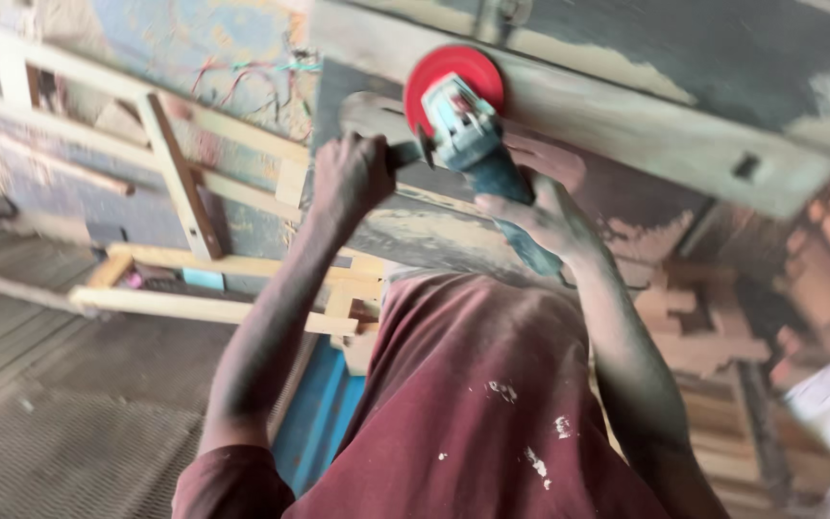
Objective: The person uses a handheld angle grinder with a sanding disc to smooth the surface of a rectangular wooden plank. They move the tool back and forth across the wood, generating sawdust, and briefly pause to wipe the surface with their hand.
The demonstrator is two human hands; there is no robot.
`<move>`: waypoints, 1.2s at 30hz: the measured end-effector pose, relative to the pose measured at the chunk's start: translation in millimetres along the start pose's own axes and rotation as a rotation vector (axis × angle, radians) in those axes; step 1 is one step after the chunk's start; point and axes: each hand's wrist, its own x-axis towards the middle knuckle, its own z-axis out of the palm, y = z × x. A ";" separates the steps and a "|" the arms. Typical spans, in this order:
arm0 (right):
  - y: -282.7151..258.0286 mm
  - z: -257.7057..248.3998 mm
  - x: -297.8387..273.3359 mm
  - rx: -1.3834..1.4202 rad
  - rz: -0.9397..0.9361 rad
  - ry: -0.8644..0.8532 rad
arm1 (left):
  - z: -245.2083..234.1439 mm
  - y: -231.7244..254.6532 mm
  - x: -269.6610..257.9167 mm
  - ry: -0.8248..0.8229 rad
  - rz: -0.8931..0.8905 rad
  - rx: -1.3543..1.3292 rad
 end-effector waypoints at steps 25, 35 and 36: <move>-42.7 -7.8 -6.1 0.051 0.044 0.093 | 5.2 -2.4 46.9 -0.112 0.044 -0.036; 117.8 -136.4 -162.3 0.396 0.134 0.377 | 74.0 239.2 82.0 -0.360 0.357 -0.188; 130.3 -149.9 -176.1 0.405 0.133 0.410 | 81.6 265.3 87.3 -0.386 0.382 -0.234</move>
